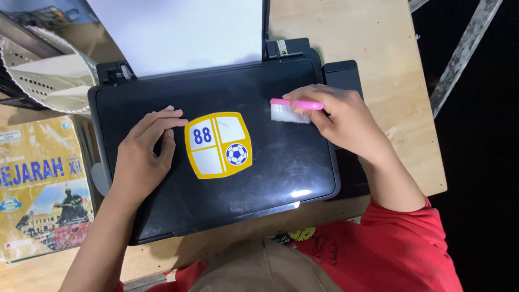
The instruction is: The person uses a small pink brush to wipe dust from the top, side, and front of a black printer. They then open the scanner lid and brush the glass surface. The person does not load paper, replace a cartridge, or clear a jam.
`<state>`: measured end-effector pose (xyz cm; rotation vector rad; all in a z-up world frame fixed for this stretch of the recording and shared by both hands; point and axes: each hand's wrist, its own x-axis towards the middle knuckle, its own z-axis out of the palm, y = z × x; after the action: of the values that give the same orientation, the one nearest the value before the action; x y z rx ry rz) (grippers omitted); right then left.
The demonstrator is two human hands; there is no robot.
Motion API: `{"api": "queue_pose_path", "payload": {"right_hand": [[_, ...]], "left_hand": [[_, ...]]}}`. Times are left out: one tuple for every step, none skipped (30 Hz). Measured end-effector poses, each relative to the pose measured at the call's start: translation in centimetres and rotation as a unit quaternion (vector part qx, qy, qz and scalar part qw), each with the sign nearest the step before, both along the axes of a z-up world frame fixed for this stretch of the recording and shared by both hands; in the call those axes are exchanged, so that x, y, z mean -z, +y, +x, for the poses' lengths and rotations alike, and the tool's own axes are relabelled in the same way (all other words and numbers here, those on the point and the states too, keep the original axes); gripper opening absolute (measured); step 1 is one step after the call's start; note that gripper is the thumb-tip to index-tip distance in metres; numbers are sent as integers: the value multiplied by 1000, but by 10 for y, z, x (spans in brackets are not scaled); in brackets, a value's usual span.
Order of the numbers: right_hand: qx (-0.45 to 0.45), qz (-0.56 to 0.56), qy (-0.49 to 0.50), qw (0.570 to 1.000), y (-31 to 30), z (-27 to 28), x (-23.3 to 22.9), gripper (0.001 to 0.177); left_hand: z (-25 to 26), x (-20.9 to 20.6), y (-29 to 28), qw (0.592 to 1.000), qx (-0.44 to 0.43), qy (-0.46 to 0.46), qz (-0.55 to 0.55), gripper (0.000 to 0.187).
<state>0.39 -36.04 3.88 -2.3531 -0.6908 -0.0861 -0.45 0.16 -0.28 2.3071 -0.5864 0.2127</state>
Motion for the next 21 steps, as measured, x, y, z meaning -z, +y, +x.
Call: {"api": "queue_pose_path", "payload": {"right_hand": [[-42, 36, 50, 997, -1, -2, 2, 29], [-83, 72, 98, 989, -1, -3, 4, 26], [-124, 108, 146, 976, -1, -5, 6, 24], [-124, 88, 158, 976, -1, -5, 6, 25], [-124, 69, 171, 975, 0, -6, 7, 25], [-125, 49, 183, 974, 1, -5, 7, 26], [-68, 37, 170, 982, 2, -4, 7, 25], [-11, 26, 156, 987, 4, -2, 7, 25], [46, 15, 142, 989, 5, 0, 7, 25], [54, 22, 130, 990, 5, 0, 7, 24], [62, 28, 119, 991, 6, 0, 7, 23], [69, 35, 106, 991, 6, 0, 6, 22], [15, 55, 118, 991, 6, 0, 5, 23], [-40, 76, 130, 988, 5, -2, 4, 25], [-94, 96, 142, 981, 5, -4, 4, 26], [-91, 74, 140, 983, 5, -5, 4, 26], [-87, 52, 138, 985, 5, -5, 3, 26], [-83, 31, 138, 986, 6, -5, 5, 26], [-46, 8, 135, 990, 7, -5, 6, 27], [-8, -14, 132, 991, 8, -2, 8, 28], [30, -37, 128, 991, 9, 1, 10, 29]], "left_hand": [[-1, 0, 0, 1000, -2, 5, 0, 23], [-1, 0, 1, 1000, -2, 8, 1, 23], [-1, 0, 1, 1000, -3, 10, 2, 23], [0, 0, 1, 1000, -4, 11, 2, 23], [0, 0, 1, 1000, -5, 12, 2, 23], [0, 0, 0, 1000, -6, 12, 1, 23], [0, 0, 0, 1000, -7, 14, 1, 23], [0, 0, 1, 1000, -8, 15, 1, 23], [0, 0, 1, 1000, -8, 17, 1, 23], [0, 0, 1, 1000, -8, 17, 2, 24], [-1, 0, 0, 1000, -8, 18, 3, 24], [-1, 0, 0, 1000, -10, 17, 3, 24], [0, 0, 0, 1000, -10, 18, 3, 24], [0, 0, 0, 1000, -10, 19, 3, 24], [0, 0, 0, 1000, -11, 21, 3, 24], [0, 0, 0, 1000, -10, 20, 0, 24], [1, 0, 0, 1000, -8, 19, -2, 24], [0, 0, 0, 1000, -7, 21, -4, 25], [0, 0, 0, 1000, -7, 20, 3, 25], [0, 0, 1, 1000, -7, 18, 9, 25], [0, 0, 1, 1000, -7, 16, 16, 25]]}}
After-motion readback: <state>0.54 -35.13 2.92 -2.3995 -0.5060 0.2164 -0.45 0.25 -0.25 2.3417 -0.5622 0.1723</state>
